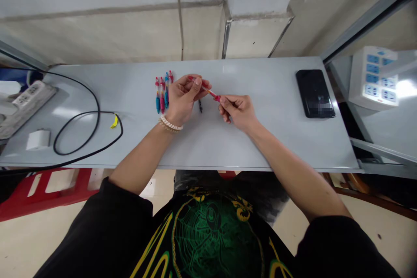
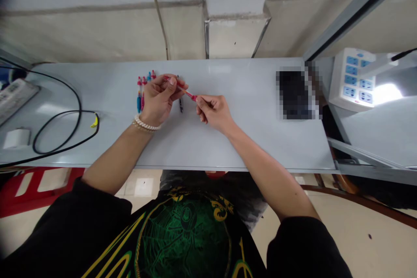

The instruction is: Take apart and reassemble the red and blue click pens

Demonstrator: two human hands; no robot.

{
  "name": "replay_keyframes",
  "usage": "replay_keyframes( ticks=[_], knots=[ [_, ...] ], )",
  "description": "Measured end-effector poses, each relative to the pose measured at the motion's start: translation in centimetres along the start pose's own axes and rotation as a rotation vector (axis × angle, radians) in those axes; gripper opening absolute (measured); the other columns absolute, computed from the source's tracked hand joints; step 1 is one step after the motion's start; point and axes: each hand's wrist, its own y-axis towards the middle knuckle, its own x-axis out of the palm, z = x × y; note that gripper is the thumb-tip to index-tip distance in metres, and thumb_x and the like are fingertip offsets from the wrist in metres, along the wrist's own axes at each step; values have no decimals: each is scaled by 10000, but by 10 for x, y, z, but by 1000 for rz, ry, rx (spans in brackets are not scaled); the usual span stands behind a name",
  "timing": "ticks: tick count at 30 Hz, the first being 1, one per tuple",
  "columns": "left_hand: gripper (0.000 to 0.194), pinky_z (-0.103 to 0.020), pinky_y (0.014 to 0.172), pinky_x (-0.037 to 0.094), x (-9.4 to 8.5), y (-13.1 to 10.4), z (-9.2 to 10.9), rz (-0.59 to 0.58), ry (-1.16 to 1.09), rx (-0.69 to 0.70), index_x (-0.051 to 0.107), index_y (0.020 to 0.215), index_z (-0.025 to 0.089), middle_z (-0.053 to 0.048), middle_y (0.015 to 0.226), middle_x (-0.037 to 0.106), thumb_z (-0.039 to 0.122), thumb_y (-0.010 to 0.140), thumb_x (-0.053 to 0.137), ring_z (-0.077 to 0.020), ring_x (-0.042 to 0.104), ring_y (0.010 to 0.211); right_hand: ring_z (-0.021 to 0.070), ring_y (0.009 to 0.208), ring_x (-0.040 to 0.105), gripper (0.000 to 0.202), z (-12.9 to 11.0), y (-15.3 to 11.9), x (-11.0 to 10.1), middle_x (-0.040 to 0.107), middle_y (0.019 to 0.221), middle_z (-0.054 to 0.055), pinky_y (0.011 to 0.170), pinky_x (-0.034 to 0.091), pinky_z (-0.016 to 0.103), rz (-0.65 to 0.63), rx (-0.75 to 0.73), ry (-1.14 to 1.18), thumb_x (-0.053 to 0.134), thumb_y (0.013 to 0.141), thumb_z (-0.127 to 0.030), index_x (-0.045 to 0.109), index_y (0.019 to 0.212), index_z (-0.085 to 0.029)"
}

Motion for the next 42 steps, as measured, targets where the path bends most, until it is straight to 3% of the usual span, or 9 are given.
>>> replay_keyframes(
  ticks=[6, 11, 15, 19, 24, 28, 32, 37, 42],
  knots=[
    [173, -254, 835, 685, 2, -5, -15, 188, -23, -31, 758, 907, 196, -35, 909, 830, 299, 944, 892, -144, 821, 861, 167, 793, 730, 283, 2, -4, 7, 775, 918, 28, 760, 635, 362, 274, -358, -341, 711, 1012, -507, 863, 1047, -271],
    [231, -235, 841, 687, -4, -2, -11, 202, -43, -2, 764, 872, 213, -22, 902, 831, 349, 884, 950, -144, 813, 867, 137, 633, 696, 379, -5, -5, 6, 759, 804, 12, 619, 620, 315, 275, -184, -206, 714, 1007, -609, 829, 988, -248],
    [193, -224, 793, 688, -6, -2, -12, 182, -103, 1, 788, 853, 203, -26, 889, 834, 307, 885, 947, -131, 802, 828, 164, 829, 761, 388, -7, -4, 4, 802, 1024, 47, 735, 665, 331, 303, -284, -154, 876, 874, -616, 836, 1025, -261],
    [150, -207, 792, 678, -4, -3, -11, 171, -130, -9, 788, 868, 192, -29, 891, 836, 256, 921, 914, -128, 811, 838, 125, 601, 678, 384, -9, -4, 3, 751, 772, 4, 574, 599, 293, 277, -155, -145, 770, 973, -628, 817, 949, -248],
    [150, -190, 767, 670, 0, -6, -8, 183, -161, -24, 777, 861, 168, -33, 869, 830, 149, 1008, 797, -110, 812, 807, 165, 825, 759, 427, -8, -4, 3, 801, 1042, 42, 692, 651, 322, 314, -243, -154, 899, 835, -656, 838, 1028, -280],
    [145, -191, 765, 666, 2, -6, -8, 190, -152, -41, 766, 862, 176, -28, 876, 827, 151, 996, 817, -113, 811, 805, 116, 560, 648, 450, -8, -4, 3, 730, 715, 3, 510, 543, 269, 264, -110, -112, 762, 960, -682, 805, 908, -237],
    [165, -188, 774, 662, 0, -5, -8, 200, -116, -49, 750, 863, 187, -20, 872, 819, 157, 1023, 779, -106, 799, 810, 161, 847, 759, 399, -9, -4, 3, 801, 1013, 38, 716, 640, 301, 288, -244, -127, 946, 808, -602, 825, 986, -266],
    [153, -232, 837, 669, -1, -4, -7, 213, -55, -61, 739, 878, 199, -42, 910, 816, 205, 1017, 800, -145, 811, 877, 134, 644, 703, 363, -8, -5, 3, 753, 791, 10, 597, 604, 293, 219, -124, -91, 775, 981, -607, 797, 1004, -245],
    [143, -320, 942, 668, -1, -5, -6, 236, -27, -84, 742, 900, 199, -70, 961, 811, 250, 1012, 814, -222, 833, 1022, 162, 910, 774, 411, -7, -4, 5, 802, 1087, 39, 772, 658, 308, 247, -226, -66, 925, 854, -557, 810, 1136, -281]
  ],
)
